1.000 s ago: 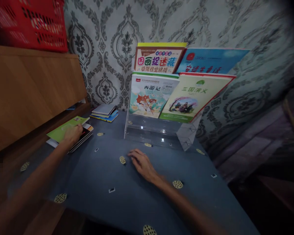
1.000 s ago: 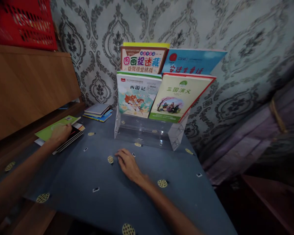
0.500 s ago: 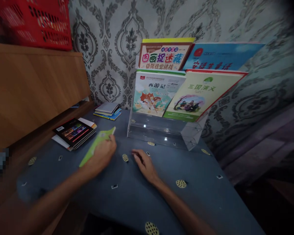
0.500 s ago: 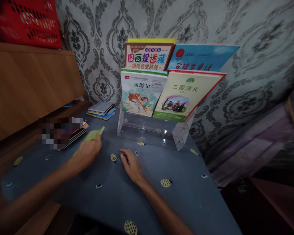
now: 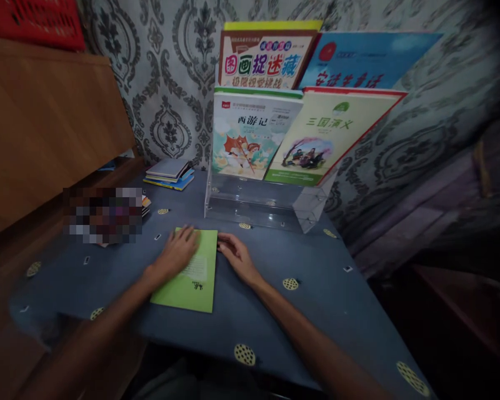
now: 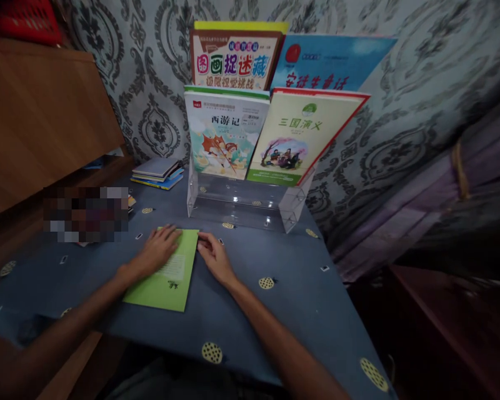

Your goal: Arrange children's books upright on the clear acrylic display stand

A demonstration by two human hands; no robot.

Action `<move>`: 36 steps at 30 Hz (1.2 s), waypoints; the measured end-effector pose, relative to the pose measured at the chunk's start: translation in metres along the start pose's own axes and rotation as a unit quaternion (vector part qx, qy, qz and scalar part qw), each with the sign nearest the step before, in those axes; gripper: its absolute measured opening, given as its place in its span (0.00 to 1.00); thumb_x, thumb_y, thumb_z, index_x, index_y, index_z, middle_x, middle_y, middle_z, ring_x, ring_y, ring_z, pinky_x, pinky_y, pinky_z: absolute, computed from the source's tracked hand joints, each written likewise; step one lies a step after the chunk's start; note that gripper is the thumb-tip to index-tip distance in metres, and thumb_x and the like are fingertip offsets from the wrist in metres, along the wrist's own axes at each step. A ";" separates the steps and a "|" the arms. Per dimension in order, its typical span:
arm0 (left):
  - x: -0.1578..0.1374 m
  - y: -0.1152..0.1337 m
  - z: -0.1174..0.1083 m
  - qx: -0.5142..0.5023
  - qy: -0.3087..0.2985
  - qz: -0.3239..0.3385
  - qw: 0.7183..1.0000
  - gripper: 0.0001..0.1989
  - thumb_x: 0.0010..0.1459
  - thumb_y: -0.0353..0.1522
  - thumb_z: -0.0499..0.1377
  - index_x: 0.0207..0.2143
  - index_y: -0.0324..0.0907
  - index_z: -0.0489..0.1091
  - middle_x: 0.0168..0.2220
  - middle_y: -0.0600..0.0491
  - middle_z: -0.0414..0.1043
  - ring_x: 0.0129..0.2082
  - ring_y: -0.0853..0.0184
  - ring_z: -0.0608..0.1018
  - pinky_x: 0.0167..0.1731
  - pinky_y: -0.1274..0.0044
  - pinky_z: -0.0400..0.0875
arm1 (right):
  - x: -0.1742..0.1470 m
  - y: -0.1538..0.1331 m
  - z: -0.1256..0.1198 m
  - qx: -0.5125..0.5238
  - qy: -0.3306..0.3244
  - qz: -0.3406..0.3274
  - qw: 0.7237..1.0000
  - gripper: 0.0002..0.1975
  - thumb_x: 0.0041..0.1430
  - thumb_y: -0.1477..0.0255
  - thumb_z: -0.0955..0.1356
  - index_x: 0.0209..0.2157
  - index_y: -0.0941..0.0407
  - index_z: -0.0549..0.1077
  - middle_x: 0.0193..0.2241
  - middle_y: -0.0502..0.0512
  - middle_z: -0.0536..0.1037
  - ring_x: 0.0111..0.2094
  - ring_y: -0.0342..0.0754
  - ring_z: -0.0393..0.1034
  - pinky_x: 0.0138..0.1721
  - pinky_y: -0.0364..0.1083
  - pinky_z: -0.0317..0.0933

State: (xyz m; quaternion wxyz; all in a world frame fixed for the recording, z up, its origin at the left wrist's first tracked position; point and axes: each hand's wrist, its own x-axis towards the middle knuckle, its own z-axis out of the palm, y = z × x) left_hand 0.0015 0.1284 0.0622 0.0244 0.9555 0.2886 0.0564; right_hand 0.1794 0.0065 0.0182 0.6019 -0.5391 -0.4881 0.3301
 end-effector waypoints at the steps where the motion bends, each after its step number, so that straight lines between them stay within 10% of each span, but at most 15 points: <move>1: 0.002 -0.012 0.003 0.000 0.014 -0.008 1.000 0.22 0.69 0.33 0.47 0.62 0.40 0.66 0.64 0.40 0.66 0.66 0.53 0.66 0.61 0.56 0.64 | -0.001 0.001 0.001 -0.010 -0.001 -0.004 1.000 0.19 0.63 0.56 0.68 0.51 0.51 0.73 0.50 0.59 0.79 0.51 0.53 0.75 0.57 0.57 0.67; 16: -0.044 0.015 -0.039 0.115 -0.156 -0.149 0.970 0.22 0.65 0.24 0.43 0.56 0.35 0.67 0.34 0.37 0.80 0.37 0.51 0.84 0.33 0.68 0.73 | 0.031 -0.040 0.034 -0.218 -0.115 -0.108 0.963 0.15 0.68 0.72 0.62 0.53 0.53 0.74 0.57 0.61 0.74 0.61 0.54 0.68 0.60 0.59 0.63; 26: -0.047 -0.016 0.015 0.020 0.005 0.017 1.000 0.33 0.60 0.23 0.47 0.69 0.37 0.54 0.67 0.39 0.62 0.69 0.57 0.63 0.62 0.62 0.64 | -0.001 -0.027 0.085 -0.418 -0.179 -0.086 0.886 0.29 0.66 0.77 0.62 0.66 0.68 0.59 0.67 0.75 0.61 0.71 0.59 0.49 0.71 0.61 0.47; 36: -0.052 -0.027 0.035 0.078 0.048 0.041 0.995 0.34 0.58 0.19 0.44 0.67 0.35 0.59 0.67 0.40 0.62 0.69 0.57 0.64 0.61 0.61 0.67 | -0.029 -0.034 0.019 -0.568 -0.079 0.018 0.819 0.35 0.71 0.59 0.62 0.68 0.70 0.58 0.68 0.74 0.58 0.71 0.62 0.49 0.71 0.61 0.46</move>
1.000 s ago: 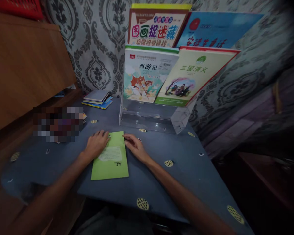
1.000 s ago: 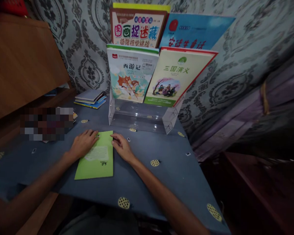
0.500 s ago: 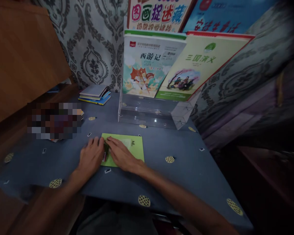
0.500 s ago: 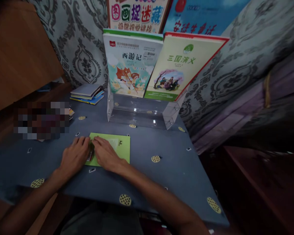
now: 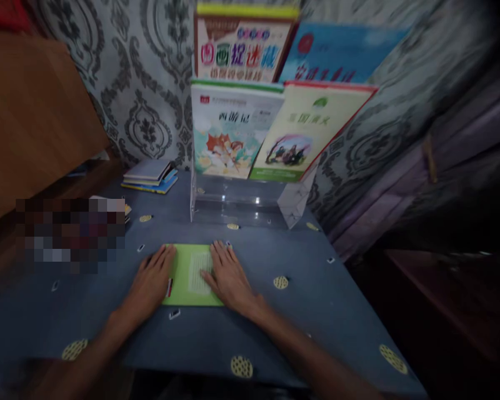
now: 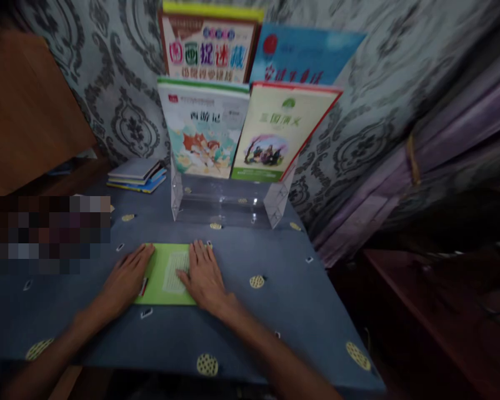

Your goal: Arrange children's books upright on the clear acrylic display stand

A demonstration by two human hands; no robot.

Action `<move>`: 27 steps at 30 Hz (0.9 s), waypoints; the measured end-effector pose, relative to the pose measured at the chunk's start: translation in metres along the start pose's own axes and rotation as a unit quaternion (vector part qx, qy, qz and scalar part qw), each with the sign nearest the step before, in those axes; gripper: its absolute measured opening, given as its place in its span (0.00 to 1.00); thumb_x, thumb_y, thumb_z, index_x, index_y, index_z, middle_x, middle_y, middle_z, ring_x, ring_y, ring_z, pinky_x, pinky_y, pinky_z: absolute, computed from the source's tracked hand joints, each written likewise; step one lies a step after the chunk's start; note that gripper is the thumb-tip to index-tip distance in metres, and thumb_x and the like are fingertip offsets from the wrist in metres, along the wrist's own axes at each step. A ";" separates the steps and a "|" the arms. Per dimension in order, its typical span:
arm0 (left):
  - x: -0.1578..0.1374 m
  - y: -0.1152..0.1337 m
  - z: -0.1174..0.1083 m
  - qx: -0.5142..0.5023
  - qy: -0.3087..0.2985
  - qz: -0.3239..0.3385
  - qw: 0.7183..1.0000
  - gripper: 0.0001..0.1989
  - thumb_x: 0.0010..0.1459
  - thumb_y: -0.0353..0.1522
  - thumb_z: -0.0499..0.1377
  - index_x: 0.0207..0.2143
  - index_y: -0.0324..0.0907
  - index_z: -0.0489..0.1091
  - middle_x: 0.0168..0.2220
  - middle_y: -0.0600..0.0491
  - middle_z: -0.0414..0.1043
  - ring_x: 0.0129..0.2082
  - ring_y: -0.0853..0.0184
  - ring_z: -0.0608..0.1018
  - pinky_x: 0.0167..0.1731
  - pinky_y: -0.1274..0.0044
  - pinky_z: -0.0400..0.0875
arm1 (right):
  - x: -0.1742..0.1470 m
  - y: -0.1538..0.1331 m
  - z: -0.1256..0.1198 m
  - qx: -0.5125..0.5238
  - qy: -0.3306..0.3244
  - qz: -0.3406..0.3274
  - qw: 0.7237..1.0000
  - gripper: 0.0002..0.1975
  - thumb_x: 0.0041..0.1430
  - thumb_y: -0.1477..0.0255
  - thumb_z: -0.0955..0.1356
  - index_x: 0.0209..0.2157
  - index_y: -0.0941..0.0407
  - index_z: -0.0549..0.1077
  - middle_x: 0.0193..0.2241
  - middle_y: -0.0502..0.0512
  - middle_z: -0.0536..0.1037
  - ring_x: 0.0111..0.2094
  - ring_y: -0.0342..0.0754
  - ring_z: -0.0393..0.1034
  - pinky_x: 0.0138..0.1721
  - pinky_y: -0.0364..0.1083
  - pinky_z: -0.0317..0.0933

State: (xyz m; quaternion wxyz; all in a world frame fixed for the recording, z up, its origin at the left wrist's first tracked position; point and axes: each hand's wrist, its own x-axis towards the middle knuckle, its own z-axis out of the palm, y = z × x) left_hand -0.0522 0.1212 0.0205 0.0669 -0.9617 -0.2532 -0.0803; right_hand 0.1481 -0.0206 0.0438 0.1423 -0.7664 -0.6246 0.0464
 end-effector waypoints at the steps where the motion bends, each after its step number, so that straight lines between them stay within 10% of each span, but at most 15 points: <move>1: 0.001 0.001 0.003 0.012 -0.002 -0.001 1.000 0.35 0.57 0.18 0.45 0.67 0.37 0.61 0.67 0.41 0.62 0.69 0.57 0.64 0.61 0.60 0.66 | -0.004 0.005 -0.001 -0.007 0.006 0.004 1.000 0.34 0.71 0.59 0.61 0.68 0.69 0.58 0.69 0.73 0.58 0.71 0.62 0.50 0.70 0.62 0.48; 13: 0.053 0.076 0.020 -0.038 -0.054 0.103 0.992 0.36 0.58 0.20 0.46 0.69 0.44 0.59 0.69 0.47 0.59 0.69 0.60 0.63 0.66 0.59 0.61 | -0.009 0.019 0.011 0.010 0.010 0.043 0.999 0.33 0.70 0.59 0.61 0.69 0.64 0.59 0.70 0.66 0.55 0.71 0.60 0.48 0.70 0.60 0.49; 27: 0.010 0.019 -0.009 0.005 -0.060 -0.061 0.996 0.26 0.66 0.25 0.45 0.64 0.35 0.63 0.70 0.38 0.56 0.69 0.54 0.62 0.61 0.52 0.65 | -0.004 0.028 0.020 -0.038 -0.007 0.020 0.999 0.36 0.72 0.55 0.53 0.70 0.65 0.55 0.71 0.66 0.52 0.72 0.59 0.45 0.70 0.62 0.46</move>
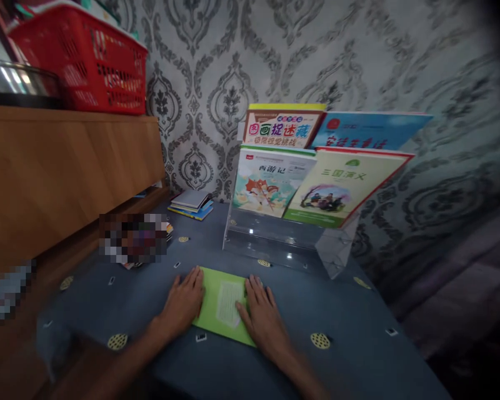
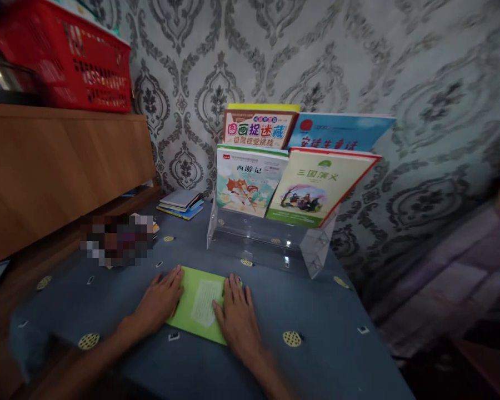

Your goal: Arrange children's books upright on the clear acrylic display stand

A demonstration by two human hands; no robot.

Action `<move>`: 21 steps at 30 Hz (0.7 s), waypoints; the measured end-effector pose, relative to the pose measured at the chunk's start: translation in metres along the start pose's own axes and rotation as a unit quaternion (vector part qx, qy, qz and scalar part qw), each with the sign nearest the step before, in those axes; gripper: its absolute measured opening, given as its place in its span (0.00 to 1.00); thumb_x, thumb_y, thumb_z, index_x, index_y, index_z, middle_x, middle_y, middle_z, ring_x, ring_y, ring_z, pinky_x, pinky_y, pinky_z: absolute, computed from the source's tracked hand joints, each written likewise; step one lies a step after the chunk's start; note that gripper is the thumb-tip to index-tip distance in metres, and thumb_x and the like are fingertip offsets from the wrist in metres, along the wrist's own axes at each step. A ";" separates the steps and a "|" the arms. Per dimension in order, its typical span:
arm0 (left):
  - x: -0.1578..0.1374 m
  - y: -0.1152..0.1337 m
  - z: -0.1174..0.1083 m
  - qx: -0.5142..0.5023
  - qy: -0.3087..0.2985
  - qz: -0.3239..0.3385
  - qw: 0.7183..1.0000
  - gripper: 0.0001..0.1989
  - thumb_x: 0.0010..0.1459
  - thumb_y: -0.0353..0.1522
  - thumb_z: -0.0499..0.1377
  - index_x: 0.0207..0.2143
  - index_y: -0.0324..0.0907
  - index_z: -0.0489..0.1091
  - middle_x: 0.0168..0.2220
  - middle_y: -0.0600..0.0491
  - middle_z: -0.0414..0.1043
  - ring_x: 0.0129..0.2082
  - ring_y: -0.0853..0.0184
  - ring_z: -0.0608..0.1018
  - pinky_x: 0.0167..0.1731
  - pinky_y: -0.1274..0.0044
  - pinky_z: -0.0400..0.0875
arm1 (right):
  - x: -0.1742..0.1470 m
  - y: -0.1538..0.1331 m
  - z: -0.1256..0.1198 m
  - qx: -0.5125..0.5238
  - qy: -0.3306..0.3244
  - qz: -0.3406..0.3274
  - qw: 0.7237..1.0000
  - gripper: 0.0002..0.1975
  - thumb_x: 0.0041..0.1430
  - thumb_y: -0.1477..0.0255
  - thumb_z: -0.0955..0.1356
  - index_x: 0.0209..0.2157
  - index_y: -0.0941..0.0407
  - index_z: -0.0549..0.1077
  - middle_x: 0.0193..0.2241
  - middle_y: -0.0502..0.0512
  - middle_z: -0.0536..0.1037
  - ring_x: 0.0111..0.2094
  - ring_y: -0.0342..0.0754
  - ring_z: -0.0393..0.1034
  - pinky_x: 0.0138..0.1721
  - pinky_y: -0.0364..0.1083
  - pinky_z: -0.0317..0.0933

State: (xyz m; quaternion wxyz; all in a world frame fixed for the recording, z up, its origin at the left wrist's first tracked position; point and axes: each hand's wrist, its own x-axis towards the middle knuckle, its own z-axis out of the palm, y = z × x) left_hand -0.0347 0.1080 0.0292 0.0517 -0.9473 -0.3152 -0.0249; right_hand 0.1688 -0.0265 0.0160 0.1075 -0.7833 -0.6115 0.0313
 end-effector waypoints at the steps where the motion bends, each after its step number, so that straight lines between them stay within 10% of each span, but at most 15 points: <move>1: -0.003 -0.001 0.002 -0.003 0.007 -0.005 1.000 0.26 0.65 0.25 0.46 0.64 0.36 0.64 0.70 0.38 0.56 0.69 0.54 0.63 0.61 0.53 0.65 | 0.000 0.001 0.002 -0.002 0.003 -0.003 1.000 0.36 0.72 0.55 0.52 0.70 0.65 0.55 0.71 0.66 0.52 0.72 0.59 0.45 0.70 0.62 0.46; 21: -0.009 0.003 0.005 -0.055 0.078 -0.057 0.994 0.25 0.70 0.31 0.43 0.65 0.36 0.61 0.67 0.40 0.62 0.68 0.55 0.65 0.63 0.57 0.64 | -0.031 -0.029 -0.002 -0.005 0.005 -0.149 0.989 0.34 0.72 0.53 0.58 0.71 0.57 0.53 0.71 0.64 0.55 0.72 0.59 0.46 0.70 0.66 0.43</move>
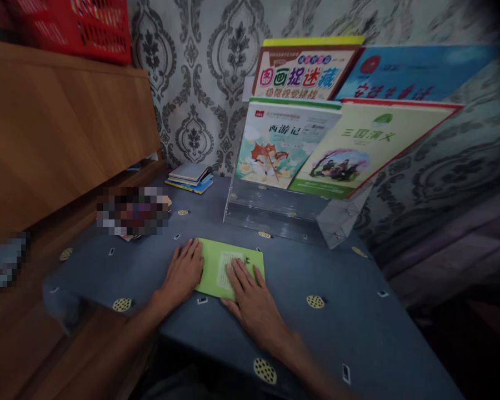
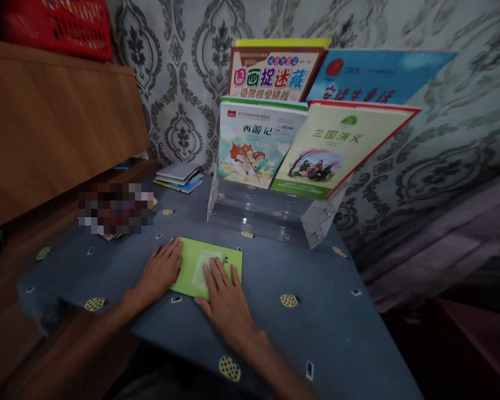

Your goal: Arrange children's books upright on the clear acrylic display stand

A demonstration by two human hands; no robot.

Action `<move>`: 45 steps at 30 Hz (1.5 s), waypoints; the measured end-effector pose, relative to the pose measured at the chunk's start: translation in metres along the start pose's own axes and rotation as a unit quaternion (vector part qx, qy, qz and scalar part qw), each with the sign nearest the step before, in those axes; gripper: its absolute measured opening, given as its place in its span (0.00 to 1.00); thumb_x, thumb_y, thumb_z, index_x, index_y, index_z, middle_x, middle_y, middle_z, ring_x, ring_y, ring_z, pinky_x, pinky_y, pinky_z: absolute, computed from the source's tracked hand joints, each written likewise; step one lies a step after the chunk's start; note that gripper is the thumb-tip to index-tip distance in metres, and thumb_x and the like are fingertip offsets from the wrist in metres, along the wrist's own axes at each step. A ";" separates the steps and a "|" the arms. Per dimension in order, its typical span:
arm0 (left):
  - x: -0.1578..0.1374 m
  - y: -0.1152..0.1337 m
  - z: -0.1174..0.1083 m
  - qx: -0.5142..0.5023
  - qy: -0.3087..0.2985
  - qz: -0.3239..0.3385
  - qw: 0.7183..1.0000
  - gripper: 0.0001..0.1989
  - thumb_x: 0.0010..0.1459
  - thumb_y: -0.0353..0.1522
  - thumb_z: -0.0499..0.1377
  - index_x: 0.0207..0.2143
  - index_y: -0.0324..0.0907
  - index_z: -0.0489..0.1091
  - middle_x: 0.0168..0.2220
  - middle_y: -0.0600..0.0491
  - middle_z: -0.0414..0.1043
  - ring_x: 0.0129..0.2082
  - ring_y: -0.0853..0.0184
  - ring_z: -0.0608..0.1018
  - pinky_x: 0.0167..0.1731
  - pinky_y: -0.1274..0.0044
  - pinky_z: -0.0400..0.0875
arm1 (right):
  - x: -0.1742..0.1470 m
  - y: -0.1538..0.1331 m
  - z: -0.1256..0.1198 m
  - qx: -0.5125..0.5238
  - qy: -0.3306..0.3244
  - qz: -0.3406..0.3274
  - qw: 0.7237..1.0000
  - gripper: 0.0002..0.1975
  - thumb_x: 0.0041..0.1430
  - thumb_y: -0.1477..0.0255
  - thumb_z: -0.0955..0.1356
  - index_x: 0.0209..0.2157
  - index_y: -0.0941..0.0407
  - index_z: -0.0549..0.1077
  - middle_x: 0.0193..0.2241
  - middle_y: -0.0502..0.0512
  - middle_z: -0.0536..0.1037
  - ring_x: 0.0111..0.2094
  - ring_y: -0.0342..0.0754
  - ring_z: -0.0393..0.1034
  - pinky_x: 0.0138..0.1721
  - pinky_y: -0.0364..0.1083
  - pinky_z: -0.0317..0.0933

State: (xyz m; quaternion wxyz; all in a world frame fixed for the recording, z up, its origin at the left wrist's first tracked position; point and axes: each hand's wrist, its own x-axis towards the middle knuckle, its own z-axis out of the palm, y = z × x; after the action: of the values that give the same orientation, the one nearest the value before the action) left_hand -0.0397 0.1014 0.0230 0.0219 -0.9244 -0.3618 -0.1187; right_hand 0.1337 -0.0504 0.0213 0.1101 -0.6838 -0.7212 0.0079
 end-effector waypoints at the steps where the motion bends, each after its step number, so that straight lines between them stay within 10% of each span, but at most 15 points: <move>1: 0.000 0.000 -0.001 0.001 -0.002 0.005 1.000 0.25 0.70 0.31 0.43 0.65 0.36 0.62 0.67 0.40 0.62 0.68 0.56 0.64 0.63 0.58 0.64 | 0.000 0.000 0.000 0.003 -0.001 -0.003 1.000 0.35 0.71 0.53 0.59 0.72 0.56 0.52 0.71 0.63 0.55 0.72 0.59 0.46 0.70 0.65 0.43; 26: -0.017 0.020 -0.024 0.021 -0.073 0.220 0.973 0.34 0.69 0.52 0.47 0.67 0.40 0.58 0.69 0.40 0.60 0.70 0.52 0.61 0.65 0.61 0.58 | -0.008 0.011 -0.010 0.069 0.037 -0.053 0.996 0.34 0.67 0.56 0.66 0.69 0.53 0.59 0.67 0.61 0.64 0.69 0.55 0.57 0.69 0.61 0.52; 36: -0.027 0.031 -0.027 0.063 -0.057 0.255 0.963 0.23 0.72 0.39 0.48 0.64 0.39 0.62 0.65 0.38 0.65 0.65 0.49 0.67 0.61 0.60 0.64 | -0.028 0.007 -0.019 0.104 0.036 -0.034 0.993 0.26 0.69 0.66 0.66 0.66 0.51 0.65 0.65 0.58 0.68 0.67 0.54 0.60 0.68 0.60 0.53; 45: -0.007 0.028 -0.036 0.063 -0.024 0.273 0.960 0.18 0.74 0.37 0.42 0.42 0.41 0.69 0.37 0.47 0.77 0.39 0.61 0.79 0.37 0.74 0.70 | -0.021 0.035 -0.023 0.309 0.126 0.046 0.941 0.16 0.65 0.68 0.68 0.53 0.52 0.78 0.51 0.56 0.82 0.53 0.52 0.76 0.58 0.55 0.66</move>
State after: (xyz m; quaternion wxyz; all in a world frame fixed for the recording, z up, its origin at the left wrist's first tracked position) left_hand -0.0334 0.0716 0.0572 0.1029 -0.9873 -0.1027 -0.0635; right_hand 0.1732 -0.0719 0.0345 0.4054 -0.6442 -0.6310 0.1498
